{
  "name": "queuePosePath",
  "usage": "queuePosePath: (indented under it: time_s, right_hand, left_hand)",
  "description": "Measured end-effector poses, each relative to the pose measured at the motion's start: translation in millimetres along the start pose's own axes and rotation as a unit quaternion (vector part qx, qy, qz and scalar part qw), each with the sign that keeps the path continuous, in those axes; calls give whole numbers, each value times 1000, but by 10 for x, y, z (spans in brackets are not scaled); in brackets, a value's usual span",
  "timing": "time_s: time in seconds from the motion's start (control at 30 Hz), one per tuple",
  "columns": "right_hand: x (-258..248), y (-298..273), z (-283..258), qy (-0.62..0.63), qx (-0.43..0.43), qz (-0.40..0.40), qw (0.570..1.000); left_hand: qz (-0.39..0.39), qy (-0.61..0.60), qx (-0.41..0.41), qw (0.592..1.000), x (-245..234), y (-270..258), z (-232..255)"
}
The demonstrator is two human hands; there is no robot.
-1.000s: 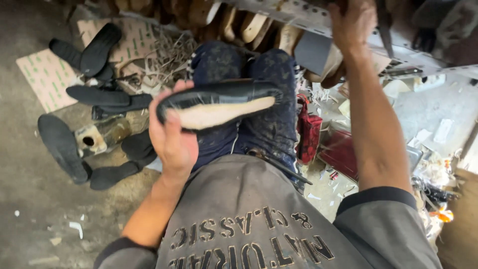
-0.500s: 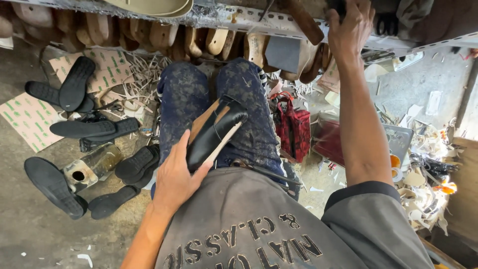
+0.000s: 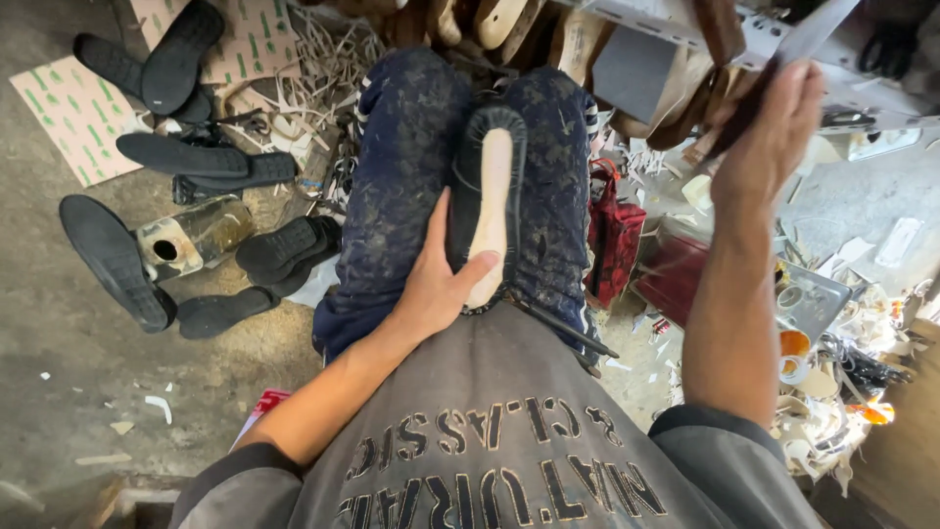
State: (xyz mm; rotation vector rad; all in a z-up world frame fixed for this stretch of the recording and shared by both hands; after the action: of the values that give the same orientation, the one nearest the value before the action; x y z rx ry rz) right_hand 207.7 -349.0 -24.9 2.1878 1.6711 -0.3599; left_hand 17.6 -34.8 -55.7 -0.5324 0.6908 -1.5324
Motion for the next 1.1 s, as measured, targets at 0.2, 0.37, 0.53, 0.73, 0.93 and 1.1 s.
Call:
queuePosePath:
  time_s: [0.2, 0.37, 0.53, 0.73, 0.93, 1.1]
  right_hand:
    - [659, -1231, -453, 137, 237, -141, 951]
    - [875, -1454, -515, 35, 198, -240, 950]
    - [958, -1436, -658, 4, 178, -236, 955]
    - [1001, -1420, -834, -42, 138, -245, 959]
    - [1019, -1402, -915, -93, 109, -250, 958]
    - [1080, -1345, -976, -85, 85, -237, 964]
  left_hand:
    - [-80, 74, -7, 994, -16, 22, 143]
    - [-113, 87, -46, 989, -65, 135, 104]
    - [-119, 89, -36, 988, -108, 166, 139]
    - [-128, 78, -38, 988, -154, 175, 150]
    - [-137, 101, -51, 984, -153, 180, 238]
    - [-147, 110, -61, 981, -160, 181, 353]
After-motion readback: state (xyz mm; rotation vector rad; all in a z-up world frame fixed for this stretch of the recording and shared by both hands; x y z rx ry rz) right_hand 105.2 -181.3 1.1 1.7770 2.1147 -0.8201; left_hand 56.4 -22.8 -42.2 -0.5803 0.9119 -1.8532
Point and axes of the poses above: each hand's wrist, its own y-axis towards the middle knuckle, its own x-axis out of the palm, z = x × y, the point moved 3 cm from there along y, towards the middle knuckle, and after that the axes turned 6 degrees about y, right-handed, at the moved point
